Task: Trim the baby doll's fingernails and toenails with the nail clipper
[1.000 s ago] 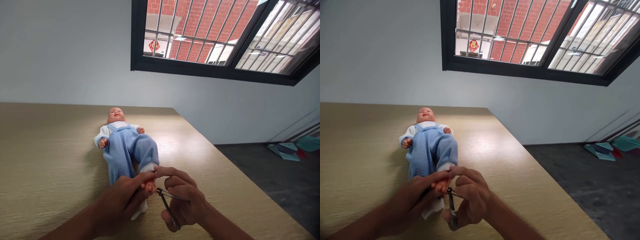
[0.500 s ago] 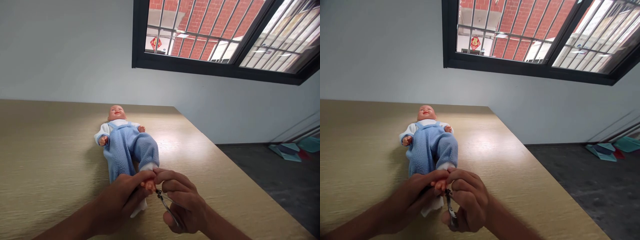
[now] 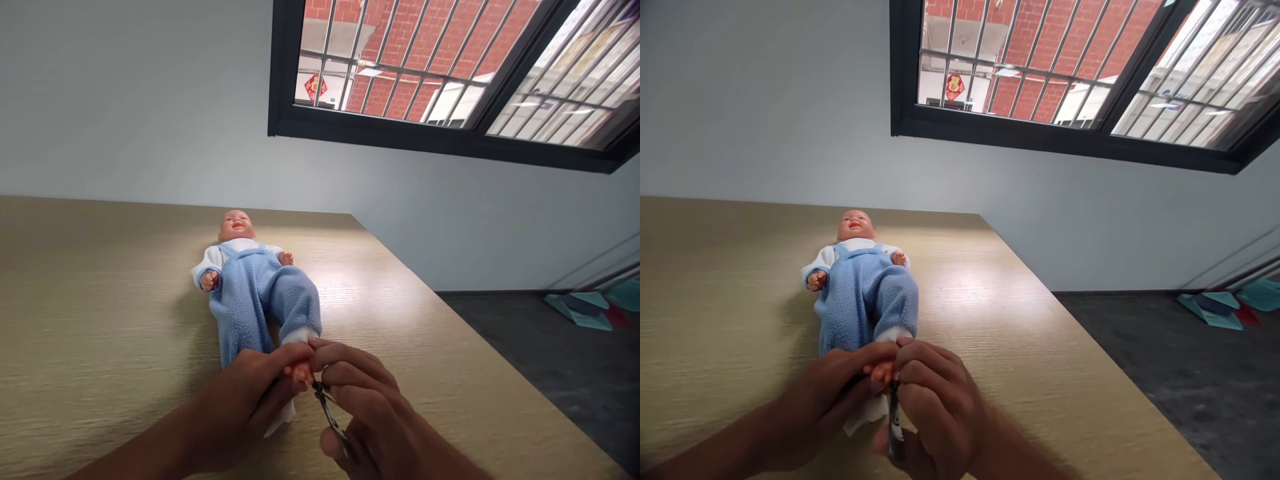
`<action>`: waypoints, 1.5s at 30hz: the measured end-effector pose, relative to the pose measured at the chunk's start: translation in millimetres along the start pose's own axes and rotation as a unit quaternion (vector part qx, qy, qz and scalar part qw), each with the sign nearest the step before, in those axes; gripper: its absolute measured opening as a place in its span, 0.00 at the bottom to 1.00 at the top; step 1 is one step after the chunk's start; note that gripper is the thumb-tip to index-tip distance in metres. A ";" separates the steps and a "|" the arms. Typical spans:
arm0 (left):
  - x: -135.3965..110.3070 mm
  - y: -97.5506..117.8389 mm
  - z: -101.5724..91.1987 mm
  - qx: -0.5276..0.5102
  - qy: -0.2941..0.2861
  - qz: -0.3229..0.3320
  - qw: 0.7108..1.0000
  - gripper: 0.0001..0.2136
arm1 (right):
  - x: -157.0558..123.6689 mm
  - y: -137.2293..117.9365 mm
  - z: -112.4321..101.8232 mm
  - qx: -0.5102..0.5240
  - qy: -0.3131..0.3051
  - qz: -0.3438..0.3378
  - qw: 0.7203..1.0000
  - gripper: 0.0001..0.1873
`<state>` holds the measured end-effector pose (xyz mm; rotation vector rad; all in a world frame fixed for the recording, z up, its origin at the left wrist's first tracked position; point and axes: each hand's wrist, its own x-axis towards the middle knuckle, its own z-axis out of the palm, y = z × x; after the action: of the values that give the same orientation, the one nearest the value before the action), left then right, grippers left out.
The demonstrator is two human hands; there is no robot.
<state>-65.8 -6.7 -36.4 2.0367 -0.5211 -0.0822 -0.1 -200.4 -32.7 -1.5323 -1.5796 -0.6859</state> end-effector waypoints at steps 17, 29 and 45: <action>0.9 2.0 -0.6 0.001 0.005 0.012 1.000 0.12 | -3.7 4.7 4.9 0.096 0.049 0.059 0.992 0.15; 0.9 3.6 -1.0 0.015 0.006 0.018 1.000 0.13 | 1.6 0.7 1.1 0.077 0.025 0.057 0.995 0.12; 1.6 5.5 -0.4 0.015 -0.006 0.008 1.000 0.11 | 1.8 -0.7 3.1 0.085 0.035 0.073 0.993 0.11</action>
<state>-66.0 -9.3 -31.4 2.0622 -0.5501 -0.0778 -1.2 -196.9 -32.8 -1.4647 -1.4198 -0.5043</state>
